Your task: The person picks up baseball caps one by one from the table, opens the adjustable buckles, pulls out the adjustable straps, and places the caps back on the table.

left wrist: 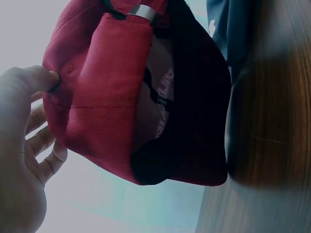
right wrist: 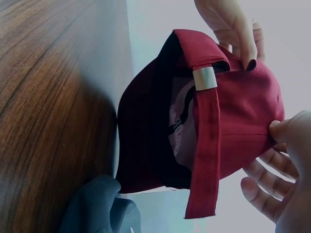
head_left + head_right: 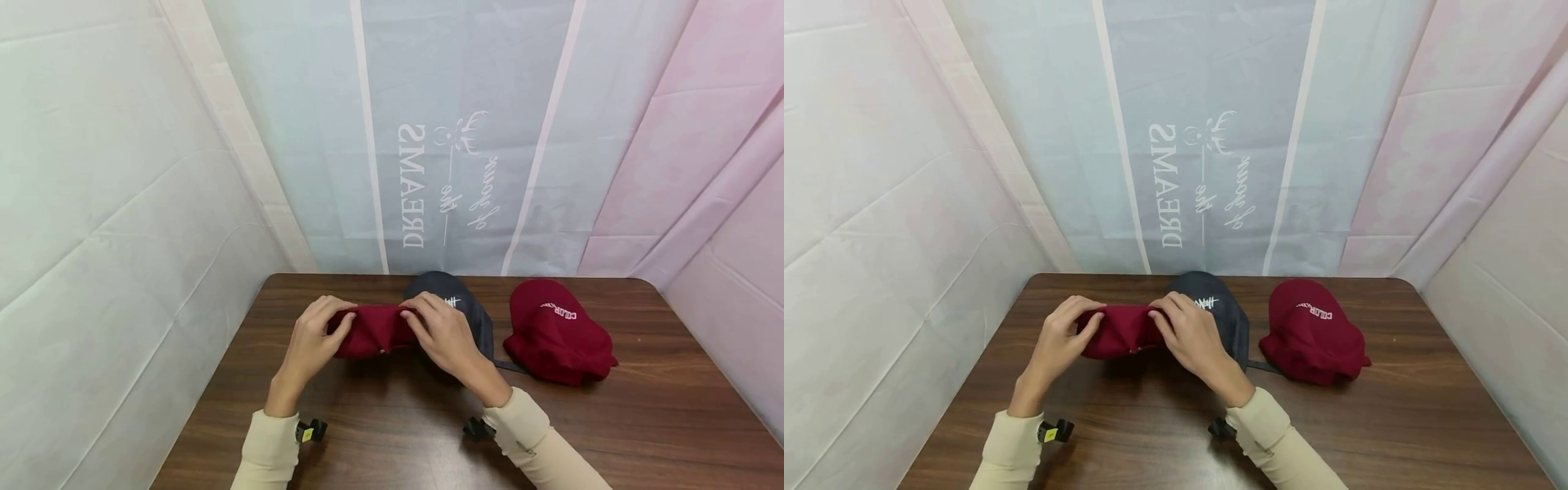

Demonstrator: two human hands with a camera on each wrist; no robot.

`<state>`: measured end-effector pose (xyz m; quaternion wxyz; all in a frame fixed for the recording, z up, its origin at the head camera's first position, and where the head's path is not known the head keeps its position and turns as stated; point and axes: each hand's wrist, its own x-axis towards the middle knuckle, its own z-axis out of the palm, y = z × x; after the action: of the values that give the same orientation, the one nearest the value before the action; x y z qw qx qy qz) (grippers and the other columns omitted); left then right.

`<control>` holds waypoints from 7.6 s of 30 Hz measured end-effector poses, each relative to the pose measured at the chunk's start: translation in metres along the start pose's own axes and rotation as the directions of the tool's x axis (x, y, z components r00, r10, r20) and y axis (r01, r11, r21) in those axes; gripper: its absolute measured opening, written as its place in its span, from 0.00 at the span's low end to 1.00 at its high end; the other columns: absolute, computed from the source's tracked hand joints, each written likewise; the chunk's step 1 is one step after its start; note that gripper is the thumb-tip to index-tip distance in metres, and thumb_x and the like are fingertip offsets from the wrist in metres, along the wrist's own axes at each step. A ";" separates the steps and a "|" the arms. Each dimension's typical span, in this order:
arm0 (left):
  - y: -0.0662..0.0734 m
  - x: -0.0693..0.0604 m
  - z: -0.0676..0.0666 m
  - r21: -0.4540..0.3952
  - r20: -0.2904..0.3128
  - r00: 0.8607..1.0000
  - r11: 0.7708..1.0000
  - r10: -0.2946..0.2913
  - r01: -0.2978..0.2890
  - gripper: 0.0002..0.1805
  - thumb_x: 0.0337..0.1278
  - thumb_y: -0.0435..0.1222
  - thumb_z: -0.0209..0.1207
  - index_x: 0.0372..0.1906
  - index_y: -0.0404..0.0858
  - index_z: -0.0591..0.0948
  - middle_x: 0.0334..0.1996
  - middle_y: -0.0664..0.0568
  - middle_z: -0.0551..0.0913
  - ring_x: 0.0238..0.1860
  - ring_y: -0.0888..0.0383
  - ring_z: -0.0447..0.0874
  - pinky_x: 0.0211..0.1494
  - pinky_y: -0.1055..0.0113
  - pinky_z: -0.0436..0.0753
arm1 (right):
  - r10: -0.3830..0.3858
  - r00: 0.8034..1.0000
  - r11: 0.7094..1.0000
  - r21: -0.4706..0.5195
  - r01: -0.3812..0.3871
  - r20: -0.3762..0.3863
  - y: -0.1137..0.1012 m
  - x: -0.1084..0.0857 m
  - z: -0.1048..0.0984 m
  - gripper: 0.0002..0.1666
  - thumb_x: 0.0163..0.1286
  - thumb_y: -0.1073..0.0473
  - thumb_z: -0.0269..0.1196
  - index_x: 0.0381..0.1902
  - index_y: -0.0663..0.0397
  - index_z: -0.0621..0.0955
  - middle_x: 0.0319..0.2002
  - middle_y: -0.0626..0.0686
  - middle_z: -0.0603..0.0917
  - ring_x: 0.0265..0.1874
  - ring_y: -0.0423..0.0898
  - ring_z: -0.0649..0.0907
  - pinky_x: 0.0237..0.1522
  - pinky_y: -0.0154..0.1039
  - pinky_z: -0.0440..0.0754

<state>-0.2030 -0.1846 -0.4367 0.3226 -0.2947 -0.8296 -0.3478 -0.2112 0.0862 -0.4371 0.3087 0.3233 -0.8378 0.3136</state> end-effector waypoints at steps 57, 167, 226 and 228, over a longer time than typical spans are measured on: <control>0.027 0.005 0.038 0.278 -0.028 0.895 0.863 0.446 -0.421 0.07 0.64 0.34 0.61 0.42 0.35 0.82 0.46 0.43 0.85 0.47 0.46 0.84 0.53 0.52 0.82 | 0.137 0.985 0.975 0.187 -0.117 -0.102 0.010 0.004 -0.019 0.09 0.74 0.66 0.68 0.49 0.52 0.83 0.44 0.49 0.85 0.34 0.38 0.83 0.31 0.32 0.81; 0.065 0.050 0.096 -0.103 -0.006 0.987 0.981 0.163 -0.163 0.11 0.61 0.29 0.67 0.47 0.38 0.82 0.49 0.49 0.85 0.52 0.53 0.85 0.59 0.61 0.85 | 0.050 0.946 0.983 0.185 0.011 -0.322 0.023 -0.018 -0.068 0.12 0.57 0.74 0.69 0.39 0.58 0.87 0.38 0.53 0.87 0.35 0.42 0.84 0.44 0.23 0.77; 0.098 0.054 0.104 -0.156 -0.143 0.984 0.979 0.109 -0.131 0.04 0.74 0.33 0.61 0.39 0.38 0.83 0.35 0.51 0.82 0.32 0.60 0.81 0.35 0.72 0.81 | -0.155 0.948 0.988 -0.018 0.156 -0.276 0.020 -0.015 -0.066 0.05 0.63 0.63 0.77 0.37 0.54 0.91 0.39 0.53 0.89 0.39 0.51 0.85 0.36 0.43 0.85; 0.098 0.055 0.103 -0.150 -0.148 0.983 0.980 0.111 -0.134 0.03 0.73 0.32 0.62 0.39 0.38 0.83 0.35 0.51 0.82 0.33 0.60 0.81 0.35 0.72 0.81 | -0.163 0.946 0.986 -0.025 0.163 -0.279 0.020 -0.015 -0.065 0.06 0.70 0.57 0.74 0.37 0.54 0.91 0.38 0.52 0.89 0.37 0.50 0.84 0.34 0.43 0.84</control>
<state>-0.2011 -0.0333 -0.4147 0.3756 -0.3453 -0.7550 -0.4119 -0.1962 0.1504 -0.4139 0.4493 0.3435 -0.7563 0.3288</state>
